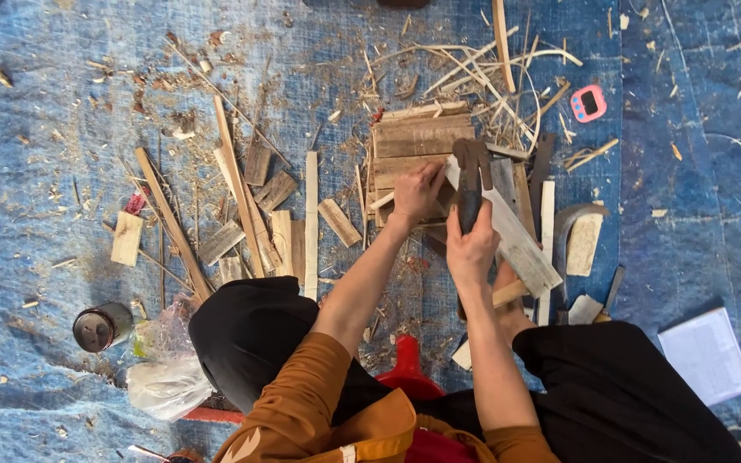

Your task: Fitting and hammering wooden slats onto a base to assemble a wooden structure.

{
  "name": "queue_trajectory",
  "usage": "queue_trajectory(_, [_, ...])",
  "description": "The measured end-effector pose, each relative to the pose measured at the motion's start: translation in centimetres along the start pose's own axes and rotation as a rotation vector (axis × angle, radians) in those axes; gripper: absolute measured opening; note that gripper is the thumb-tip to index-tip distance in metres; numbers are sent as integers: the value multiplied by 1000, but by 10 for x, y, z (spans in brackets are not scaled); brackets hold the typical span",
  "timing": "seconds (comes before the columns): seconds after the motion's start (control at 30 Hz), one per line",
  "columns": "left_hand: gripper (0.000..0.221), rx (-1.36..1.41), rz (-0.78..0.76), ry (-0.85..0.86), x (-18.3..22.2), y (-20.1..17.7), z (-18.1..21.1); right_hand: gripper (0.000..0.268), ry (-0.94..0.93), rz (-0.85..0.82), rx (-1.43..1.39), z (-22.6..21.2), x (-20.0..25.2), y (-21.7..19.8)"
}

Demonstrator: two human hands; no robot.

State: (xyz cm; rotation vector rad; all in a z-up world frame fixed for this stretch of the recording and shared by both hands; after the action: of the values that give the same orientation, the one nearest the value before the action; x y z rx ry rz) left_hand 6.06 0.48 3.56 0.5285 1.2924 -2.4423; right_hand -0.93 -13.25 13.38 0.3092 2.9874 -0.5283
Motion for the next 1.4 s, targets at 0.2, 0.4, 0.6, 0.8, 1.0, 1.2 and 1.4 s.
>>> queue_trajectory(0.2, [5, -84, 29, 36, 11, 34, -14, 13, 64, -94, 29, 60, -6, 20])
queue_trajectory(0.4, [10, -12, -31, -25, 9, 37, -19, 8, 25, 69, 7, 31, -10, -5])
queue_trajectory(0.6, [11, 26, -102, -120, -1, 18, -18, 32, 103, 59, 198, 77, -27, -40])
queue_trajectory(0.8, [15, 49, -167, -151, 0, 36, -28, 59, 425, -8, 168, 162, -9, -60])
queue_trajectory(1.0, [15, 143, -205, -209, -3, 34, -39, 59, 404, -42, 280, 180, -19, -54])
queue_trajectory(1.2, [46, 245, -402, -178, 8, 62, -62, 49, 286, -76, 386, 149, -20, -53])
queue_trajectory(1.4, [42, 99, -429, -180, 12, 63, -59, 52, 282, -110, 408, 150, -20, -49])
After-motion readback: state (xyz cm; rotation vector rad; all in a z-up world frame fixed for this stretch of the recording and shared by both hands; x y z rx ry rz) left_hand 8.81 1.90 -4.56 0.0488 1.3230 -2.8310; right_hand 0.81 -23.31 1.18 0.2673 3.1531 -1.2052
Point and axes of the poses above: each hand's wrist, its own x-axis away from the middle knuckle, its own y-axis out of the palm, z = x × y, the point moved 7 cm from there along -x, towards the middle knuckle, and after that the axes turned 14 degrees about -x, right-handed, at the moved point
